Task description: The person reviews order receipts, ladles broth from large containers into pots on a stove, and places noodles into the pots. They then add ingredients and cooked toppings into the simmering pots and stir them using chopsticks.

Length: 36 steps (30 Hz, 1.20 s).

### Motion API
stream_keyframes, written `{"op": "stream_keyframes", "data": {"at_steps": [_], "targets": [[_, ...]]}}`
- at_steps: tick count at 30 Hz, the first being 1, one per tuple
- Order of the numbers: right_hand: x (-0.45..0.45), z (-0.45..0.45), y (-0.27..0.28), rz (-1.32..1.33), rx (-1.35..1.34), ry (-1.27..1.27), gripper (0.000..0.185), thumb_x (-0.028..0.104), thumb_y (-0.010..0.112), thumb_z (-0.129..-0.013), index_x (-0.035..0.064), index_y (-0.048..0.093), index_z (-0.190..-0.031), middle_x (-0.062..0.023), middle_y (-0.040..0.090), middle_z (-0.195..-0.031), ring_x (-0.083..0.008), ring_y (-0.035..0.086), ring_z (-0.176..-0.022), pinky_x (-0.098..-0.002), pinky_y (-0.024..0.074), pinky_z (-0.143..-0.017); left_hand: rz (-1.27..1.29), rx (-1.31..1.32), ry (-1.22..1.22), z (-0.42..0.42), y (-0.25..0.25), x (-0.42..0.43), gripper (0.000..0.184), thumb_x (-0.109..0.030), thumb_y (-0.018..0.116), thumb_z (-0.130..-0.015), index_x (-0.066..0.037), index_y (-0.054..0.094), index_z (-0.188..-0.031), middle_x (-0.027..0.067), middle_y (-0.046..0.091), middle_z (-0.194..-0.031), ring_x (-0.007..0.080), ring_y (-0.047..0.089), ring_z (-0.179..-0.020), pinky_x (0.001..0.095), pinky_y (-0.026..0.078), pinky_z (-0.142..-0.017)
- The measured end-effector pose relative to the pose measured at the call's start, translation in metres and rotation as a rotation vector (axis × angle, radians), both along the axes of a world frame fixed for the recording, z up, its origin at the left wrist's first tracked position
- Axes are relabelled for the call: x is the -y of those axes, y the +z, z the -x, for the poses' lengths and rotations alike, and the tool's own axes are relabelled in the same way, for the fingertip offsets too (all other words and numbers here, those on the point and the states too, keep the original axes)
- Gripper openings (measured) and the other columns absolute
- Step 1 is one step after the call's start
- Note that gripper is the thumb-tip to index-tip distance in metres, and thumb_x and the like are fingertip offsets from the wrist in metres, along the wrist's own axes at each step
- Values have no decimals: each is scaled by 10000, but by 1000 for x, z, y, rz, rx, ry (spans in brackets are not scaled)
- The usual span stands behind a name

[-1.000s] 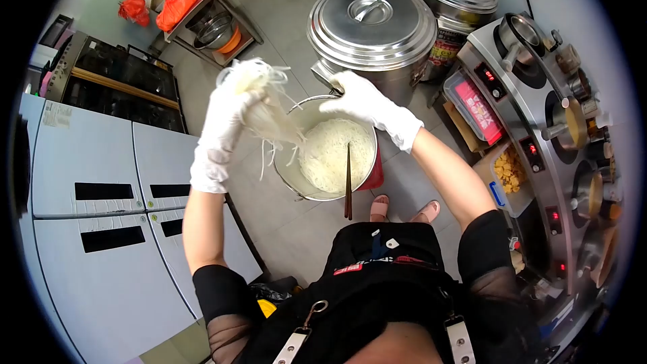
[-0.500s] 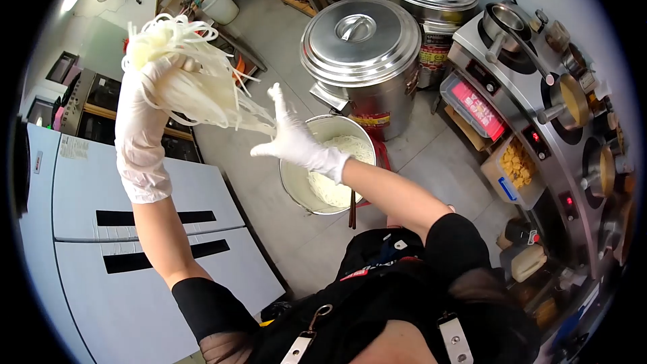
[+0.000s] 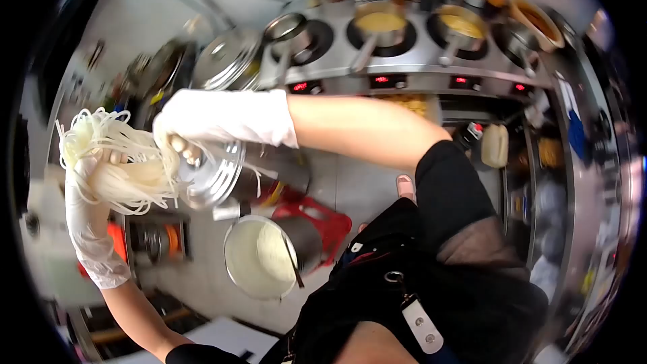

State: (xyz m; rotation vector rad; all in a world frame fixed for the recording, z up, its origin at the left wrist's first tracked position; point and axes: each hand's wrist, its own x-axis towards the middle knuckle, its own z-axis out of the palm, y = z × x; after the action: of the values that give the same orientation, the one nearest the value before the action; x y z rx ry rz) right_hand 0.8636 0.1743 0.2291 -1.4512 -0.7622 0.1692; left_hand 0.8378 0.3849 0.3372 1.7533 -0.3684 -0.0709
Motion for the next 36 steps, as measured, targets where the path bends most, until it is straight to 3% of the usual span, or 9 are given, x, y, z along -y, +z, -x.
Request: {"op": "stream_keyframes", "data": {"at_steps": [8,12,17,20,23,25,29,33,36], "targets": [[247,-65,43,685,677,-712,162,120,524,-843,53,640,-933,-113,653,-797,-231,625,-693,-319,509,-666,-4,86,-478,-102,12,254,485,-105,610,-785,41,491,-1232,121,613,-1087,172,609,-947,285,505,-852],[344,-98,37,610,343,-934,217,127,480,-878,59,637,-1011,-182,637,-864,-292,636,-774,-343,506,-704,69,193,-486,-149,-16,380,480,-86,637,-776,53,517,-1221,130,635,-1044,158,616,-931,263,514,-831],[455,-178,-51,625,736,-1015,205,123,473,-894,37,648,-954,-182,646,-919,-263,641,-789,-319,503,-731,-22,317,-428,-208,-77,494,375,-97,645,-787,-13,624,-1152,109,639,-1131,168,592,-1032,278,456,-905],[488,-216,-115,-7,-255,-886,208,125,509,-911,10,636,-1028,-103,659,-956,-169,598,-881,-289,472,-812,59,-22,-414,-244,-136,544,320,-109,656,-790,-22,648,-1098,67,665,-999,142,614,-893,257,480,-809],[509,-241,-178,153,160,-966,179,152,609,-854,60,657,-999,-151,662,-984,-169,622,-848,-276,490,-758,-61,-39,-429,-266,-192,580,300,-33,647,-774,-15,629,-1073,53,655,-1017,146,608,-906,261,482,-812],[512,-243,-215,-259,-186,-864,187,105,574,-885,12,652,-1027,-98,673,-969,-131,596,-832,-257,481,-764,-111,-67,-427,-287,-246,599,334,-6,612,-763,-19,593,-1096,52,651,-1011,154,610,-900,265,479,-803],[539,-253,-257,435,-620,-913,227,148,623,-848,4,652,-1021,-156,673,-952,-184,616,-818,-286,489,-741,-173,-123,-416,-313,-327,619,327,-28,625,-762,-21,596,-1087,73,655,-1010,182,617,-905,275,479,-817],[555,-240,-296,549,-453,-1005,226,102,561,-790,6,666,-966,-226,653,-921,-379,618,-907,-388,486,-799,-692,13,-429,-390,-462,609,338,-127,674,-744,-4,619,-1054,177,663,-980,287,639,-929,311,476,-840],[565,-205,-262,617,-318,-1085,236,45,546,-752,9,663,-953,-224,650,-913,-375,621,-902,-402,487,-790,-1038,-55,-445,-369,-398,609,331,-178,644,-741,-9,642,-1025,227,652,-976,360,610,-987,357,478,-849]]}}
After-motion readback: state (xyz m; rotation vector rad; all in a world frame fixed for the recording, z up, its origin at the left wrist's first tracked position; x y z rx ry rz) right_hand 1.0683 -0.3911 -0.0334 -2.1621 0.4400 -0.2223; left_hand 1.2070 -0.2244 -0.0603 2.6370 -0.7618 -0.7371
